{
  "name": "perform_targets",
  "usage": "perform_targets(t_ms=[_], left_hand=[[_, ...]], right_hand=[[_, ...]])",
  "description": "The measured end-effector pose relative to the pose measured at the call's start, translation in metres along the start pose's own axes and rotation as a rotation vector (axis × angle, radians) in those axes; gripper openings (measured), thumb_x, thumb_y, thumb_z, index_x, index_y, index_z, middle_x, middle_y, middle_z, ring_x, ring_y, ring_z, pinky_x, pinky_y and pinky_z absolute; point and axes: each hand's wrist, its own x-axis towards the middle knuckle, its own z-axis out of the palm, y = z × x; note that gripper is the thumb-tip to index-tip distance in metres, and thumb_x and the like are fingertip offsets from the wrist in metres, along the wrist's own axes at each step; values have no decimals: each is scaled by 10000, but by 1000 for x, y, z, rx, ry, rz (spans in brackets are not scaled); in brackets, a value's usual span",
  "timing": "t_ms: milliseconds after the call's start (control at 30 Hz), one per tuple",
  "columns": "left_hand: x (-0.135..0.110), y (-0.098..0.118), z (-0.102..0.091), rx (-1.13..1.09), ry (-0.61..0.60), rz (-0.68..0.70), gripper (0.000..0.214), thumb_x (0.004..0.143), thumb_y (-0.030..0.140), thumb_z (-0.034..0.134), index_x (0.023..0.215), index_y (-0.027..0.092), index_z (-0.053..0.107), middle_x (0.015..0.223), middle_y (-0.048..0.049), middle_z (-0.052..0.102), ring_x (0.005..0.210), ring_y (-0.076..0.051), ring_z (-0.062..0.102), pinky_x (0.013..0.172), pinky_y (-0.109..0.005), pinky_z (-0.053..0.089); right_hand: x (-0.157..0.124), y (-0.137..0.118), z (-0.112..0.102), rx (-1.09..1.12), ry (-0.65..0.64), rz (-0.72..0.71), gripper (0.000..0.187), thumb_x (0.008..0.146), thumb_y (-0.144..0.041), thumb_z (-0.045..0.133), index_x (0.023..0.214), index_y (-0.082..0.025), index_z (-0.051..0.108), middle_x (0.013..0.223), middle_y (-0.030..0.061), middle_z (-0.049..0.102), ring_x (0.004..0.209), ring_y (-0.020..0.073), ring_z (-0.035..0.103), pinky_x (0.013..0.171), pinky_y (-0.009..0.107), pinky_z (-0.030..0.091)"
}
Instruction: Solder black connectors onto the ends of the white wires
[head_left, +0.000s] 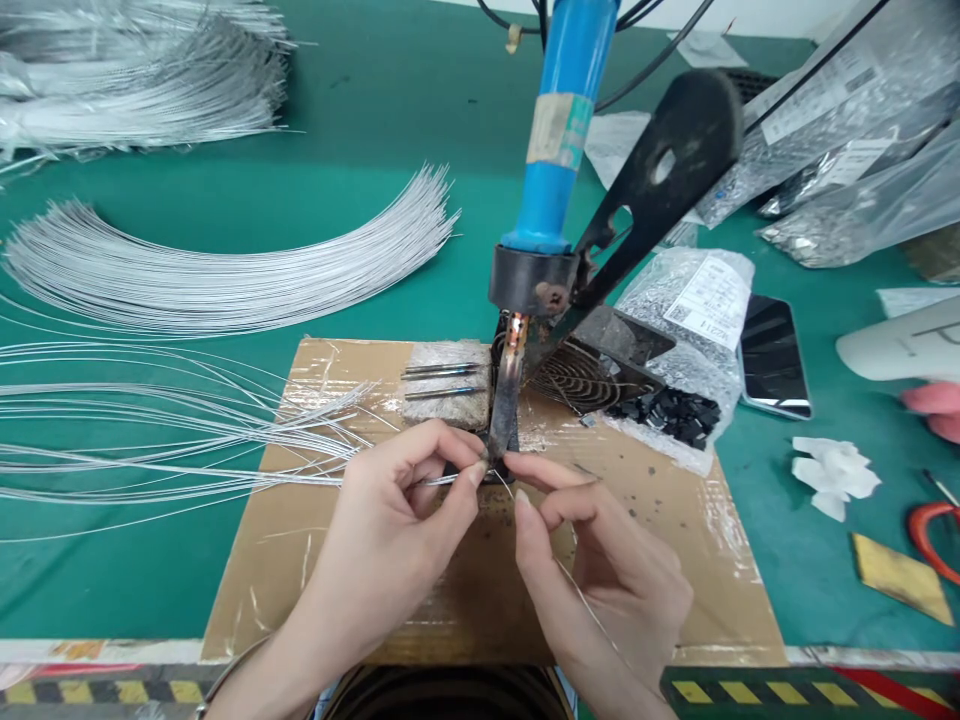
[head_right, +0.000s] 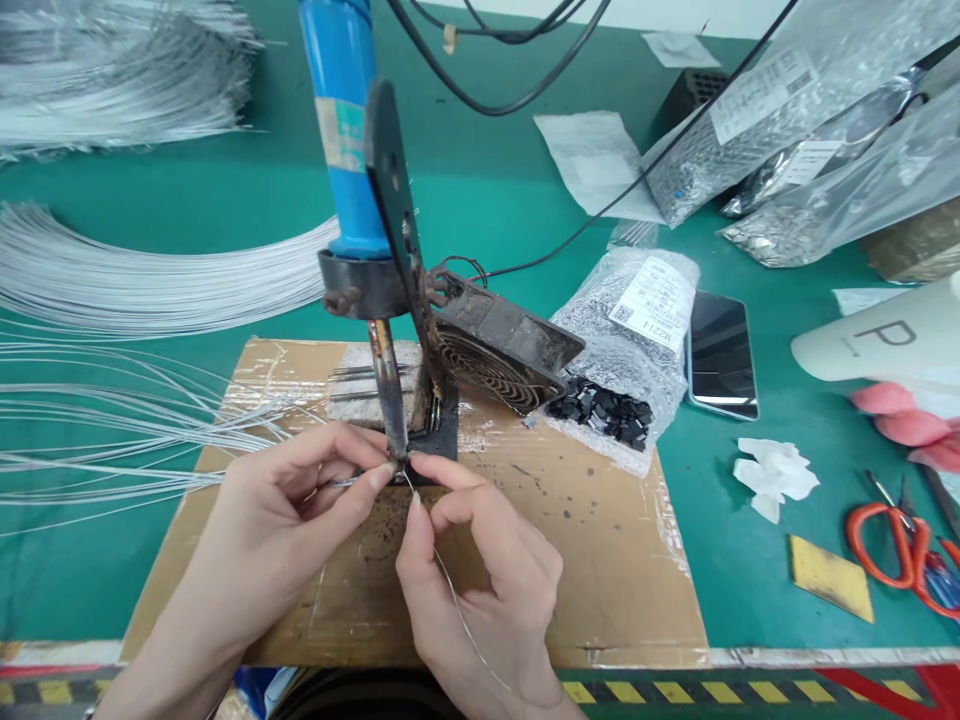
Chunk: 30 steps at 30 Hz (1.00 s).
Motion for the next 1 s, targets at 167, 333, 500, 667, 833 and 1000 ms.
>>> perform_targets(t_ms=[167, 333, 500, 667, 833, 1000], left_hand=[[-1, -2, -1, 13, 10, 1, 118, 888, 236, 745, 781, 188, 730, 845, -20, 774, 601, -98, 570, 517, -202, 356], [-2, -1, -1, 13, 13, 13, 117, 887, 230, 741, 779, 190, 732, 848, -23, 779, 611, -101, 578, 508, -199, 352], [-1, 0, -1, 12, 13, 35, 115, 884, 219, 735, 773, 187, 730, 813, -19, 766, 597, -100, 569, 502, -198, 357], [0, 0, -1, 1, 15, 50, 118, 890, 207, 730, 775, 183, 733, 812, -15, 763, 586, -89, 550, 505, -188, 372], [1, 0, 1, 0, 19, 54, 116, 874, 191, 730, 758, 180, 726, 792, -3, 746, 600, -87, 560, 522, -170, 400], [0, -1, 1, 0, 4, 32, 121, 883, 199, 723, 763, 181, 721, 789, -2, 739, 603, -90, 549, 516, -177, 381]], right_hand=[[0, -1, 0, -9, -4, -9, 217, 948, -45, 712, 863, -229, 634, 1183, 27, 849, 1056, 152, 832, 956, 227, 649], [0, 1, 2, -3, 8, -10, 218, 952, -48, 710, 857, -230, 636, 1166, 25, 850, 1056, 153, 834, 951, 223, 651], [0, 2, 2, 0, 7, -5, 219, 948, -40, 723, 869, -227, 642, 1178, 28, 849, 1081, 161, 830, 963, 229, 651], [0, -1, 0, -3, 3, -10, 218, 950, -38, 710, 855, -221, 639, 1173, 39, 854, 1049, 157, 837, 952, 228, 651], [0, -1, 1, -7, 6, -8, 219, 955, -40, 701, 853, -224, 639, 1175, 55, 854, 1051, 183, 841, 936, 261, 662], [-1, 0, 1, -16, 2, 10, 218, 961, -55, 704, 854, -230, 628, 1163, 43, 855, 1061, 183, 840, 940, 260, 659]])
